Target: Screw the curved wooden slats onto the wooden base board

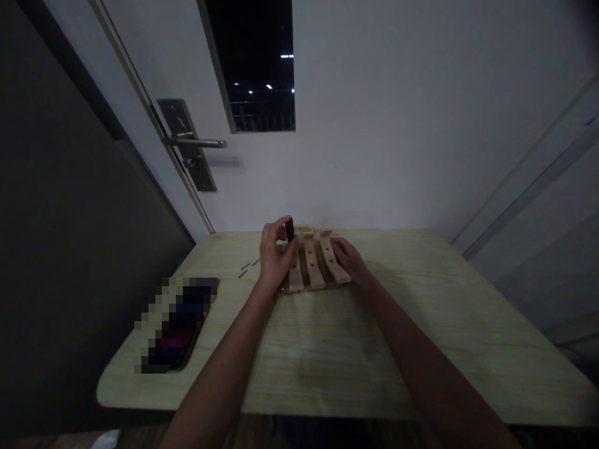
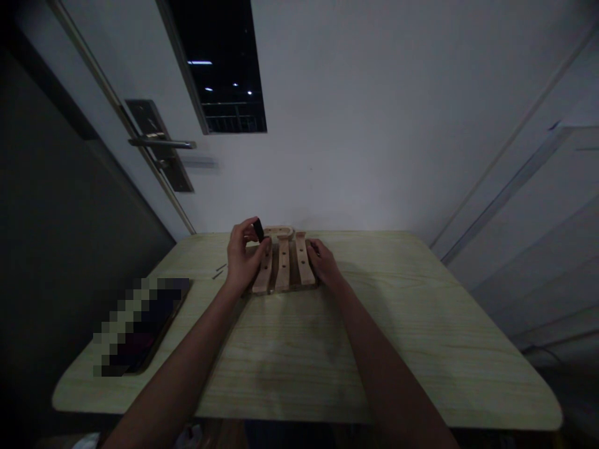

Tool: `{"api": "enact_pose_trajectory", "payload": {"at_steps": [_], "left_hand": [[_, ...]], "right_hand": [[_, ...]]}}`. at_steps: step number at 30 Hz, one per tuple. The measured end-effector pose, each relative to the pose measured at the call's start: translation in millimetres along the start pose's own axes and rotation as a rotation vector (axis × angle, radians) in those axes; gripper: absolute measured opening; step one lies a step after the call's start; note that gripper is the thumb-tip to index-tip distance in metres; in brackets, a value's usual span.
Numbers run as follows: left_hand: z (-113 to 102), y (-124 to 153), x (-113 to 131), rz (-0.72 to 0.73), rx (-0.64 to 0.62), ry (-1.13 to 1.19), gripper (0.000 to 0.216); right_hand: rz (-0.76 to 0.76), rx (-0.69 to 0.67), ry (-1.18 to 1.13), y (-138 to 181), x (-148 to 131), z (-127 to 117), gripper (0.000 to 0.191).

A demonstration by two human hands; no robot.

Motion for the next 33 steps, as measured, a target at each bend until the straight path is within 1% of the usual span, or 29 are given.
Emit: {"api": "enact_pose_trajectory", "payload": {"at_steps": [8,11,15,20,27,31,33], "left_hand": [[1.7,2.6,-0.4,-0.069,-0.072,0.086,0.047],[1.8,2.7,2.5,-0.066,-0.089,0.112,0.043],[1.2,0.6,3.3,-0.041,-0.058,0.096,0.041],[0.4,-0.9,-1.8,-0.044,-0.004,0.057,0.042],[2.2,4.2,-4.6,-0.121,-0.066,0.139,0.047],[3.3,3.8,-0.6,-0.096,-0.103,0.154,0.041],[2.8,2.0,0.8,-0.069,-0.085,0.14,0.04]], "right_hand": [[-0.004,-0.007,0.009,-0.2,0.6,0.0,0.031],[0.0,0.001,0.009,-0.8,1.6,-0.2,0.031],[-0.006,-0.002,0.005,-0.7,1.0,0.2,0.033],[0.004,0.0,0.022,-0.5,1.8,0.2,0.031],[-0.029,0.008,0.023,-1.2,1.6,-0.4,0.03],[-0.01,0.005,0.016,-1.7,2.6,-0.1,0.03],[-0.009,0.005,0.015,-2.0,2.3,-0.1,0.031]]}}
Point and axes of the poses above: each hand's wrist, its own y-axis away from the middle knuckle, its own z-axis out of the palm, x = y × z, the point moved 6 cm from there along -y, towards the middle knuckle, and after that the axes turned 12 degrees about x, right-handed, at the moved point
